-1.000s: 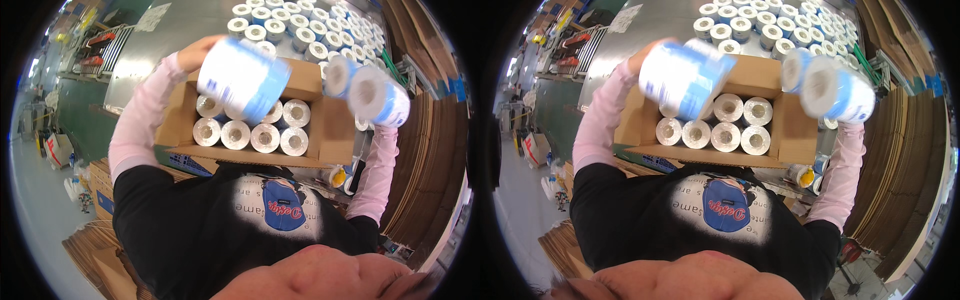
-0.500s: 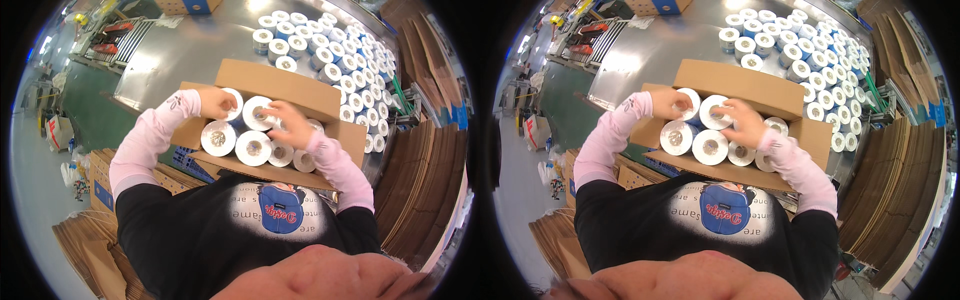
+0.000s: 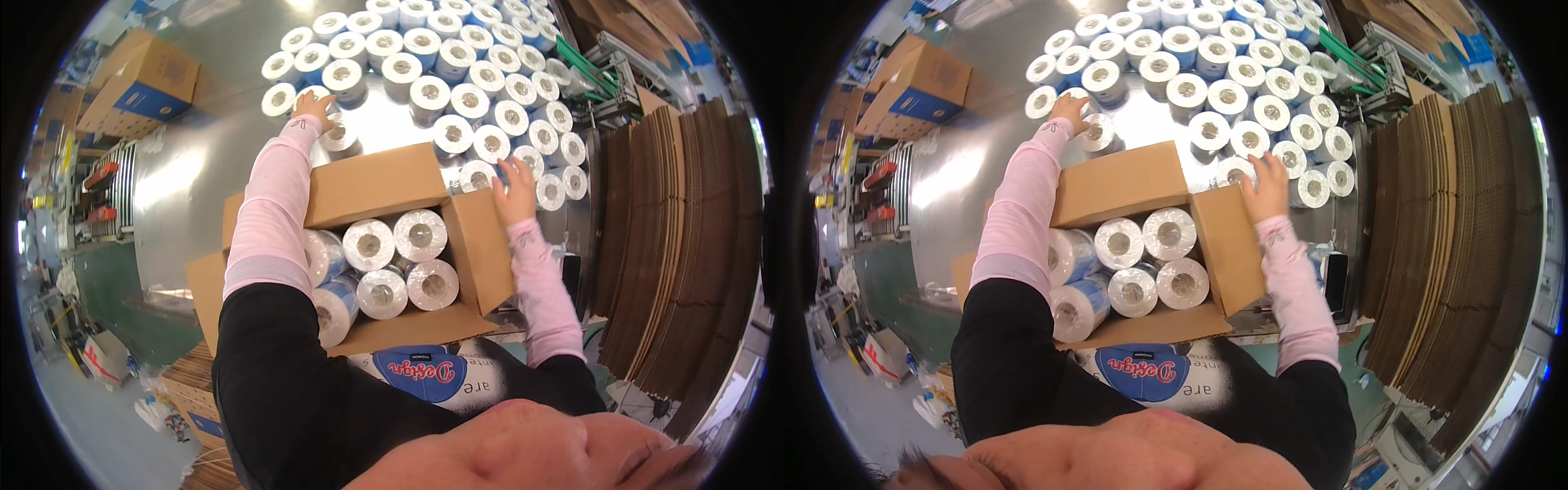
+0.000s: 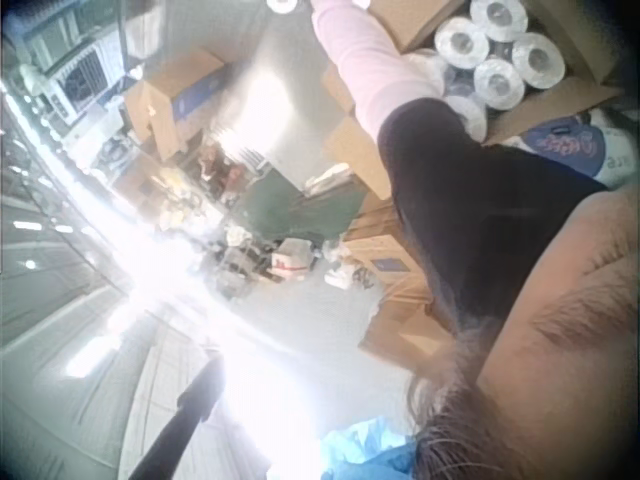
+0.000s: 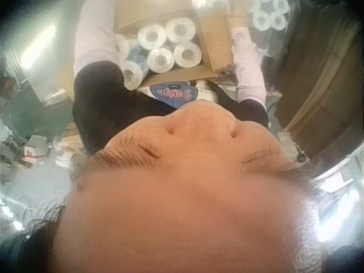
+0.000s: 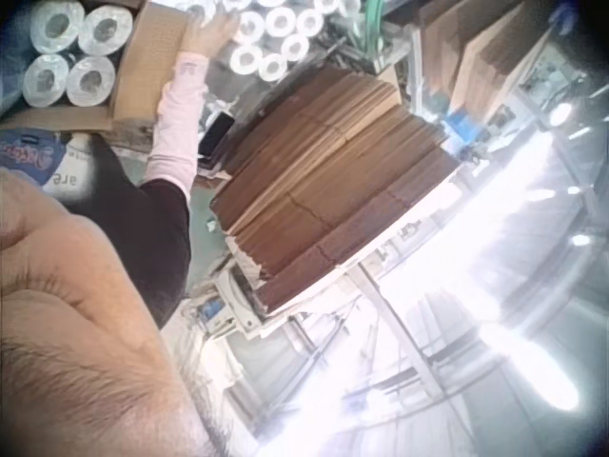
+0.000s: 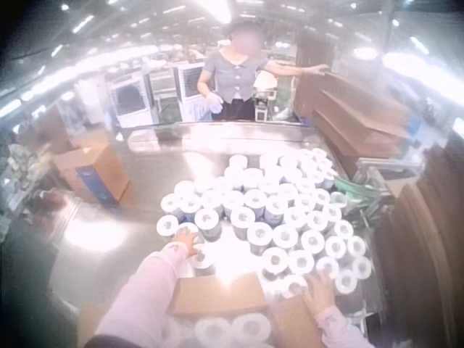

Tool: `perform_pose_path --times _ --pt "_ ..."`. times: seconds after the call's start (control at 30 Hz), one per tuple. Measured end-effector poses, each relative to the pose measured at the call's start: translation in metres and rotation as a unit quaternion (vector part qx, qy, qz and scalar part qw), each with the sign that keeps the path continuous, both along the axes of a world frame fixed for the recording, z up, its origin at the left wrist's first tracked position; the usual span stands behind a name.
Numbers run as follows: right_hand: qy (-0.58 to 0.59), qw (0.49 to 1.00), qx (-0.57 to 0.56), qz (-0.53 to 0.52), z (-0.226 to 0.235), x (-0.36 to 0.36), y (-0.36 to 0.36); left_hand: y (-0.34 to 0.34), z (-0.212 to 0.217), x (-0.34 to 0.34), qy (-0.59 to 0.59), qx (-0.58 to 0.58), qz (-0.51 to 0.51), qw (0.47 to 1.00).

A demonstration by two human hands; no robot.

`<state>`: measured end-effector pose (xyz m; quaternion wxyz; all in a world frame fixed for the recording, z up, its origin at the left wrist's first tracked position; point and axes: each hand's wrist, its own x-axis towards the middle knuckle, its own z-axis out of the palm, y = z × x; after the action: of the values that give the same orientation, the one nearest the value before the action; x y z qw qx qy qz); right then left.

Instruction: The person places rolls of blue and white tape into cardboard boxes by hand, repeating the process for multiple boxes on a metal table.

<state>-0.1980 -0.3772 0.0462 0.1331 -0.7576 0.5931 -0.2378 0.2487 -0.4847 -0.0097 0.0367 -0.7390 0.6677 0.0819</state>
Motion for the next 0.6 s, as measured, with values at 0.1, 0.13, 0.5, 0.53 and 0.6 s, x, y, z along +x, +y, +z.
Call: perform_pose_path --times 0.1,0.13,0.5,0.53,0.6 --pt "0.114 0.986 0.048 0.107 -0.045 -0.034 -0.051 -0.009 -0.020 -0.015 -0.026 0.137 0.006 0.990" --pt "0.168 0.974 0.096 0.119 -0.055 -0.028 -0.059 -0.010 -0.023 -0.016 -0.033 0.127 0.018 0.991" --pt "0.284 0.954 0.081 0.052 -0.064 0.033 -0.007 0.014 0.014 -0.018 0.088 0.119 0.110 0.983" --pt "0.277 0.954 0.104 0.047 -0.059 0.028 0.009 0.013 0.023 -0.018 0.149 0.088 0.125 0.977" --pt "0.205 0.969 0.134 0.014 -0.064 0.008 0.024 0.014 0.056 -0.023 0.264 0.002 0.126 0.956"
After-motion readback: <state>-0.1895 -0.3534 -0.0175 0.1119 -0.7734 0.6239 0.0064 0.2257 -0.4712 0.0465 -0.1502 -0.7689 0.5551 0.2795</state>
